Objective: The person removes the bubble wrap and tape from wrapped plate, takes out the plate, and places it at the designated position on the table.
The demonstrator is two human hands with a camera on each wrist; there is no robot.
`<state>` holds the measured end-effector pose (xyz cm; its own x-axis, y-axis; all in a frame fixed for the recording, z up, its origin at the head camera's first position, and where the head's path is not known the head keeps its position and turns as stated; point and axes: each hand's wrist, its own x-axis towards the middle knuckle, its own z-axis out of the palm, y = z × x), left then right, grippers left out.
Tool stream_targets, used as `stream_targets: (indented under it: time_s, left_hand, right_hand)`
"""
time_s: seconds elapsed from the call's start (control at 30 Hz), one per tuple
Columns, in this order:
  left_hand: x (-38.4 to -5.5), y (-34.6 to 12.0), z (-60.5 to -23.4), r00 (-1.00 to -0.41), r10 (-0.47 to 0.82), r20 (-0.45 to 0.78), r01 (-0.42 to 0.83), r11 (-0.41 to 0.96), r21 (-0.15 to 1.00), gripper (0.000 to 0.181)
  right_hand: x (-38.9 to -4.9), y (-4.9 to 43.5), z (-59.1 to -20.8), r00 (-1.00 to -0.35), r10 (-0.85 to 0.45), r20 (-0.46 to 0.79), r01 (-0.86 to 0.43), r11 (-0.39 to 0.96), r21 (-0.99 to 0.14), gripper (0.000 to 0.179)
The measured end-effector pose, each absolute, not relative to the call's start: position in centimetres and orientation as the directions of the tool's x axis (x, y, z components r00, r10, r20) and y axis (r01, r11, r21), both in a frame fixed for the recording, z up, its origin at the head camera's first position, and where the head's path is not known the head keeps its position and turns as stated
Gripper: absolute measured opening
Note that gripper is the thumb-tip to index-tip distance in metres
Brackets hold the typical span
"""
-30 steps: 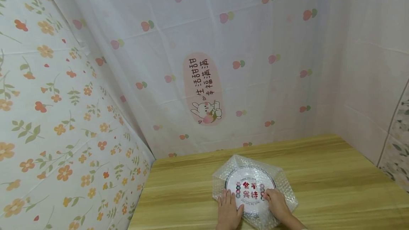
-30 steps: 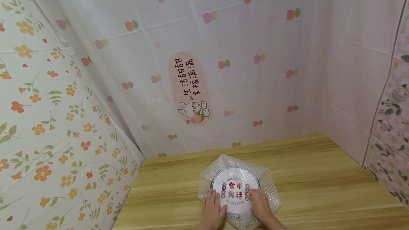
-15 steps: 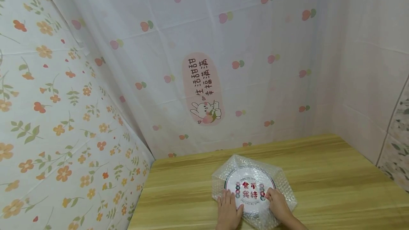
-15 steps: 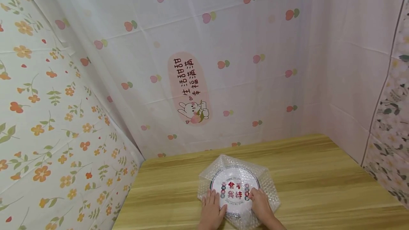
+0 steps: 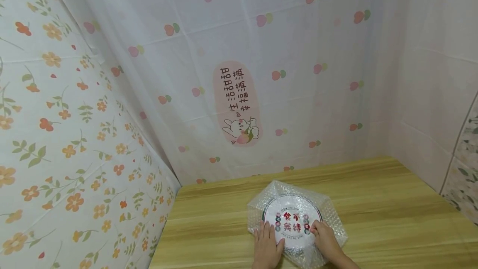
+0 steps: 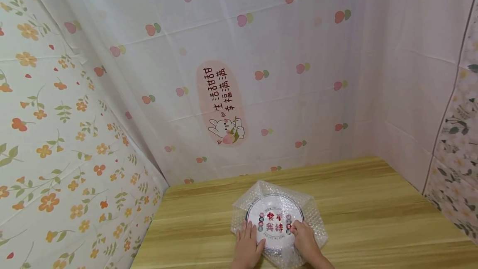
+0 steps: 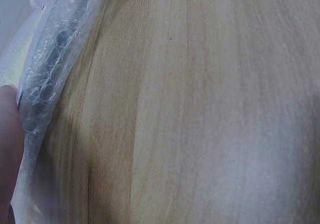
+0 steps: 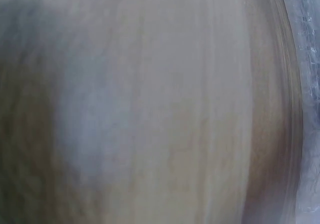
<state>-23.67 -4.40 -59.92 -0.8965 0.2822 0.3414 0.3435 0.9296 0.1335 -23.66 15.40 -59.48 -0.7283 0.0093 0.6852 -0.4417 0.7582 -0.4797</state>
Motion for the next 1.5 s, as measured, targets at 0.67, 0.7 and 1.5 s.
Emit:
stream_targets:
  time_s: [0.67,0.7,1.5]
  left_hand:
    - [-23.3,-4.4,-59.3,-0.917,0.273,0.29,0.325,0.934,0.15,0.057]
    - [-23.3,-4.4,-59.3,-0.917,0.273,0.29,0.325,0.934,0.148,0.057]
    - [-23.4,-4.4,-59.3,-0.91,0.281,0.306,0.336,0.931,0.144,0.056]
  right_hand:
    - [-23.6,16.0,-60.3,-0.615,0.015,0.788,-0.553,0.704,-0.445,0.03]
    - [-23.6,16.0,-60.3,-0.614,0.013,0.789,-0.556,0.702,-0.445,0.03]
    - [-22.3,16.2,-59.3,-0.747,0.075,0.661,-0.456,0.666,-0.591,0.029]
